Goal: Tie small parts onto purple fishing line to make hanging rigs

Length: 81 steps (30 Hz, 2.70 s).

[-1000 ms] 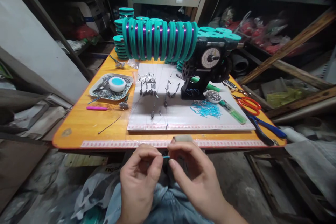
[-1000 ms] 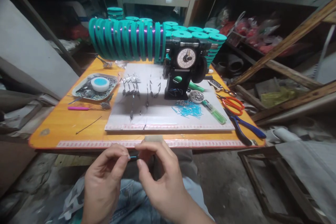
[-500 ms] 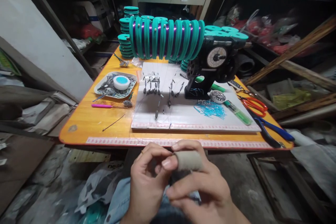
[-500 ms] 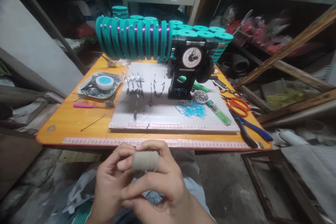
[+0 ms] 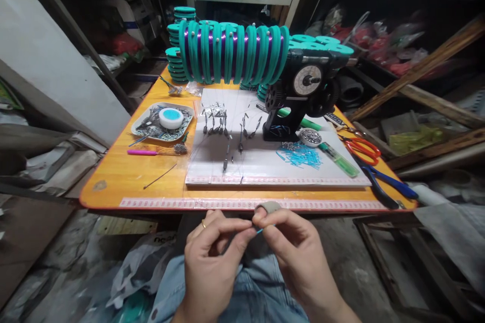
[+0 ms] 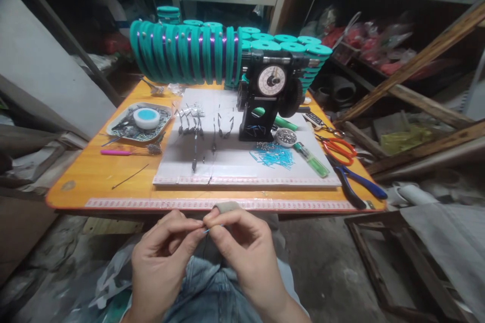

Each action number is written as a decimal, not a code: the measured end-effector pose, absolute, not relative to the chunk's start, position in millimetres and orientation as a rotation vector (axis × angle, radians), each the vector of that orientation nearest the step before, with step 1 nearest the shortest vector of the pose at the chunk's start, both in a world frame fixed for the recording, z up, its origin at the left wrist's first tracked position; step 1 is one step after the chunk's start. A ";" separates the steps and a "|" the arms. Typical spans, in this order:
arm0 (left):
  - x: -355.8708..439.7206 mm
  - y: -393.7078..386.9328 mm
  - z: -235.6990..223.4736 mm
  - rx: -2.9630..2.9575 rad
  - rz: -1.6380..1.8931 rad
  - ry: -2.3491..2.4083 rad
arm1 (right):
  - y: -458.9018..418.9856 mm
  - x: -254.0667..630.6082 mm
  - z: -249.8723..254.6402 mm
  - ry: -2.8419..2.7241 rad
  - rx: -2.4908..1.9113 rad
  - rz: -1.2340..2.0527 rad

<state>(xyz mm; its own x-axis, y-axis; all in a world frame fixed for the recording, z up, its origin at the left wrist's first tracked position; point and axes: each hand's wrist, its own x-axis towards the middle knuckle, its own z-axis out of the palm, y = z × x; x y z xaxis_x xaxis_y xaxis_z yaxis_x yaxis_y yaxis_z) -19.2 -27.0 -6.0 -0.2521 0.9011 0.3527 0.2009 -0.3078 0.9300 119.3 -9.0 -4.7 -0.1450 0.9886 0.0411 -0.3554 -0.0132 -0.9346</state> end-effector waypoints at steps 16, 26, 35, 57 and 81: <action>-20.5 -28.3 1.7 1.642 1.544 1.416 | -13.9 114.0 -2.6 -0.664 -0.833 1.793; -20.7 -27.6 1.3 1.637 1.542 1.307 | -14.5 112.9 -2.8 -0.663 -0.780 1.845; -21.3 -29.7 0.2 1.669 1.524 1.321 | -15.0 114.2 -1.0 -0.716 -0.851 1.810; -23.6 -28.6 0.9 1.779 1.528 1.332 | -16.2 116.6 -5.0 -0.761 -0.794 1.793; -33.3 -27.8 -2.5 2.036 1.460 1.273 | -7.4 128.6 -7.9 -0.957 -0.933 1.709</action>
<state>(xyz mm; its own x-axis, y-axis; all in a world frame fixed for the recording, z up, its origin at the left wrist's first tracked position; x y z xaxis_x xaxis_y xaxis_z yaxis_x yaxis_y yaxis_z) -33.3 -27.8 -2.5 0.0753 0.8075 0.5850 0.4696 -0.5463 0.6936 128.6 -7.4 -7.9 -0.2745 0.9473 -0.1652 -0.3545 -0.2594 -0.8984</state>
